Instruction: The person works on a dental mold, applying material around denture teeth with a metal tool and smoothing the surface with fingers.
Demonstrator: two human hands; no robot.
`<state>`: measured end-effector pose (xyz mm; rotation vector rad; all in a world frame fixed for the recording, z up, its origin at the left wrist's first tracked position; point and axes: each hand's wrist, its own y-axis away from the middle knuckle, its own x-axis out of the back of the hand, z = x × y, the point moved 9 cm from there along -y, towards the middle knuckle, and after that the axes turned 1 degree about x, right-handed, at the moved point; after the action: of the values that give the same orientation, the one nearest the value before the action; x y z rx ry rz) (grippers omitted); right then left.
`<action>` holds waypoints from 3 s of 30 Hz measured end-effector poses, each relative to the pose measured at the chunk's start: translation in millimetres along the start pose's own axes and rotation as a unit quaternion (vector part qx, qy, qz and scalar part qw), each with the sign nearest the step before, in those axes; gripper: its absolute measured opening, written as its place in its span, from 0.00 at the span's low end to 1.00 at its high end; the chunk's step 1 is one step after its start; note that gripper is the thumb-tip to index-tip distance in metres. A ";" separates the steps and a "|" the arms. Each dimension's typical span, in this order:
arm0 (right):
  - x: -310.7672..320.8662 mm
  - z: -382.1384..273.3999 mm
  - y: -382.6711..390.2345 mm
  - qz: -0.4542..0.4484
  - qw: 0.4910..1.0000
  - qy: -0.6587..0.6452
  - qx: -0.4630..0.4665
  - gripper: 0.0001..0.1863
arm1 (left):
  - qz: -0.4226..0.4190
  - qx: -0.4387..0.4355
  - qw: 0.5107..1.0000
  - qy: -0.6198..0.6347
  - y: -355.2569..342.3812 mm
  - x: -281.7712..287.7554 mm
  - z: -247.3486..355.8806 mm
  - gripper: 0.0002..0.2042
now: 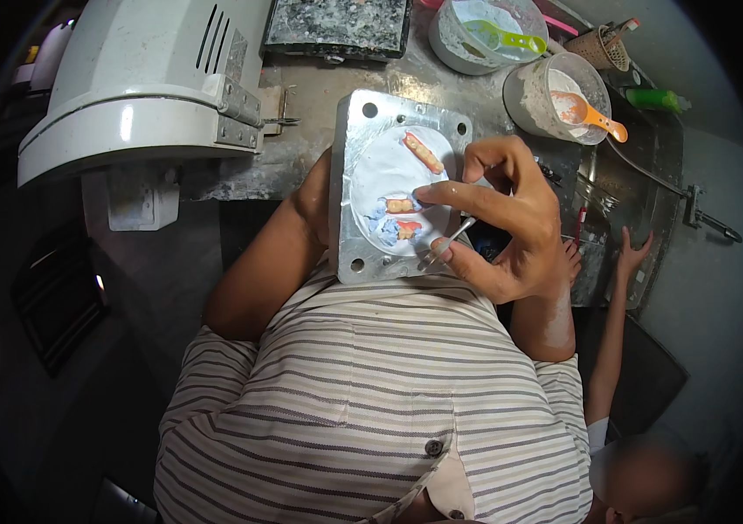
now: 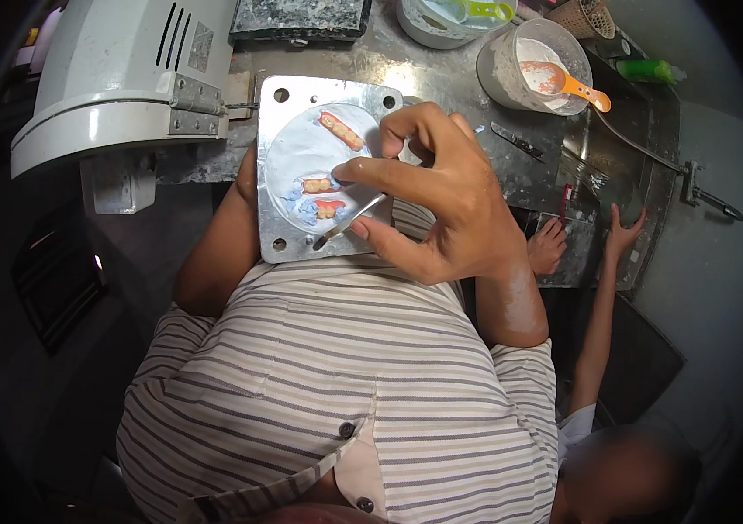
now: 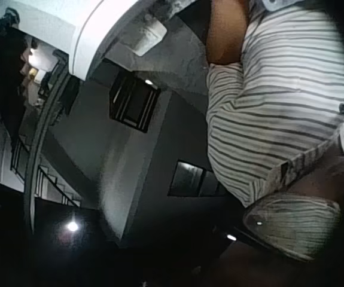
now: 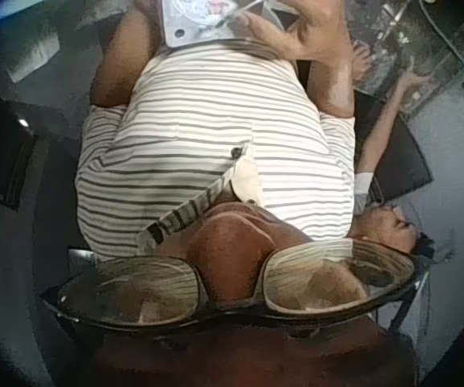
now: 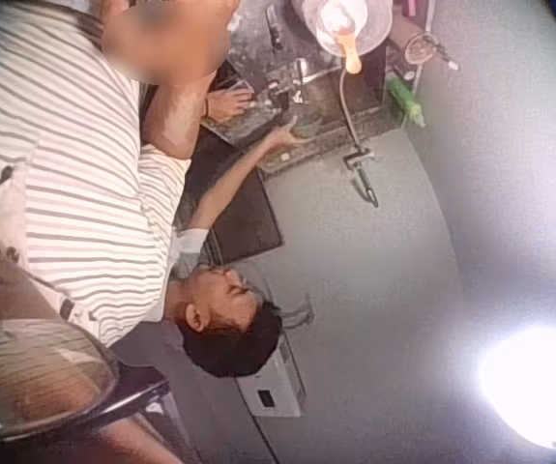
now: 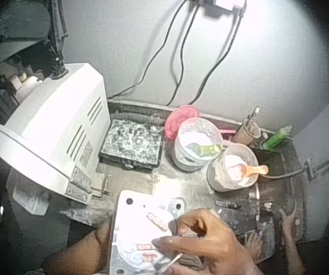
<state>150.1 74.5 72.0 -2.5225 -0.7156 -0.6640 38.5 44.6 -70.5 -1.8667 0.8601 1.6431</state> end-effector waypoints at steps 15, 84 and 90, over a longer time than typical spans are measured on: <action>-0.6 -3.3 -2.6 0.000 1.000 0.022 0.022 0.24 | 0.013 -0.003 1.000 0.018 0.2 -0.4 2.7 0.35; -2.6 18.3 19.2 0.020 0.994 -0.020 -0.104 0.33 | 0.050 -0.270 0.912 -0.306 -12.1 -65.2 35.9 0.51; -7.5 15.8 14.3 0.004 0.995 0.008 -0.100 0.31 | 0.059 -0.282 0.898 -0.331 -6.8 -67.1 37.1 0.53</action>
<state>157.8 68.8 51.5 -2.6962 -0.6624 -0.7895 13.9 84.9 -9.6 -1.3852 0.2078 2.5810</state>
